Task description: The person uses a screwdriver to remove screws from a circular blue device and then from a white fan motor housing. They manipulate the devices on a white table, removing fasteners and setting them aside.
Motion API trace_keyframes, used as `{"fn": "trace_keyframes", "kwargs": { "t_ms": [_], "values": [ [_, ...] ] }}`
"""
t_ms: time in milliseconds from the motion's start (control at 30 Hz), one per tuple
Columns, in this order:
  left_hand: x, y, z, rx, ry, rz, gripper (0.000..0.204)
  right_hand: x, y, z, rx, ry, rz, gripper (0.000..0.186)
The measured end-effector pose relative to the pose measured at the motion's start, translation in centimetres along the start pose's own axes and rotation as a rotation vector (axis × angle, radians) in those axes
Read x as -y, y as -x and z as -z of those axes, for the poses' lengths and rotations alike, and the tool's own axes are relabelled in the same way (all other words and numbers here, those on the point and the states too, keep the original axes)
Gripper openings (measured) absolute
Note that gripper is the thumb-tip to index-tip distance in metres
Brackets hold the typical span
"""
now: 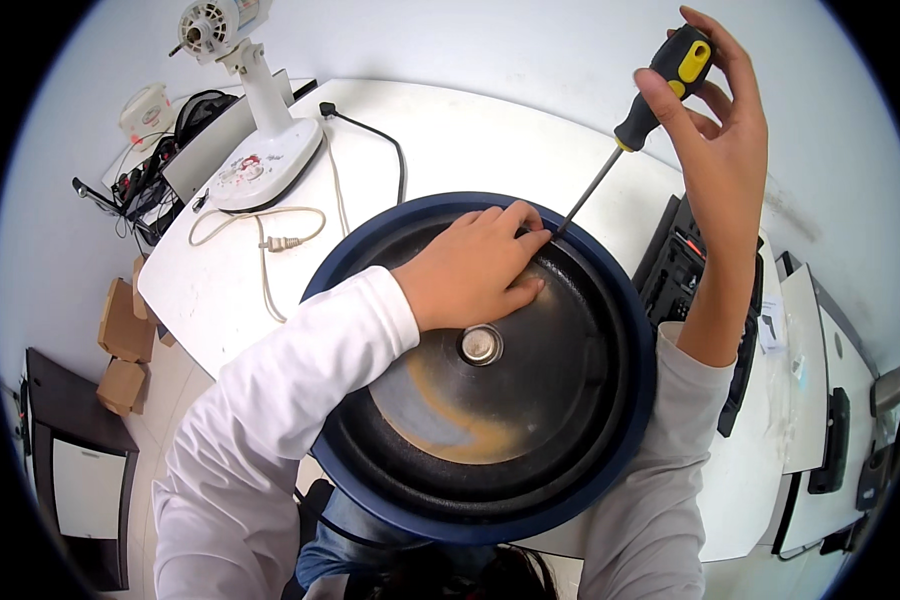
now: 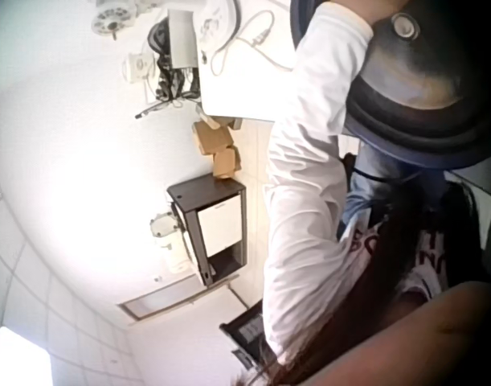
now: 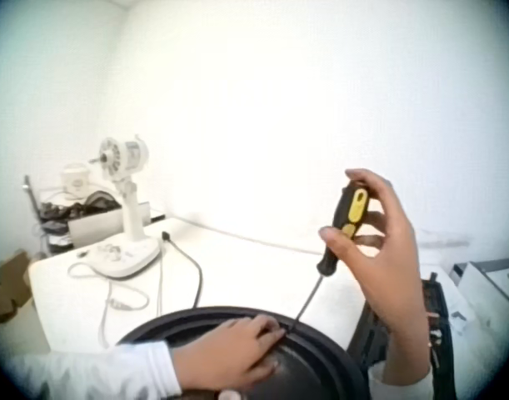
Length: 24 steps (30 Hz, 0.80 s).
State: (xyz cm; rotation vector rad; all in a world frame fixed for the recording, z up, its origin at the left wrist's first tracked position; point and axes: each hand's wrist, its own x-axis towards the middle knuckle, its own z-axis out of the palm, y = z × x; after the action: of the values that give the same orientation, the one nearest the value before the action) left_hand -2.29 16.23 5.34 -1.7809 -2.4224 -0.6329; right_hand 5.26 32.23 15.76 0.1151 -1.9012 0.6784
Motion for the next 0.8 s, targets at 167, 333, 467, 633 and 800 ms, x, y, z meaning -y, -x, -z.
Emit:
{"fn": "trace_keyframes", "kwargs": {
  "t_ms": [167,333,467,633,800],
  "values": [
    [0.0,0.1,0.0,-0.01,-0.016,-0.007,0.047,-0.8,-0.4,0.5,0.077,-0.336,0.003,0.05],
    [0.0,0.0,0.0,0.008,-0.015,0.001,0.047,0.6,0.1,-1.2,-0.052,-0.275,0.047,0.05],
    [-0.2,0.0,0.2,0.021,-0.018,0.017,0.047,0.6,0.2,0.3,0.081,-0.18,0.079,0.052],
    [-0.1,-0.1,0.0,0.015,-0.026,0.002,0.048,4.7,-2.3,0.8,0.039,-0.298,-0.406,0.058],
    [0.0,0.1,0.0,0.0,-0.019,-0.013,0.048,-3.2,-0.6,0.2,0.082,-0.392,0.13,0.057]
  ]
}}
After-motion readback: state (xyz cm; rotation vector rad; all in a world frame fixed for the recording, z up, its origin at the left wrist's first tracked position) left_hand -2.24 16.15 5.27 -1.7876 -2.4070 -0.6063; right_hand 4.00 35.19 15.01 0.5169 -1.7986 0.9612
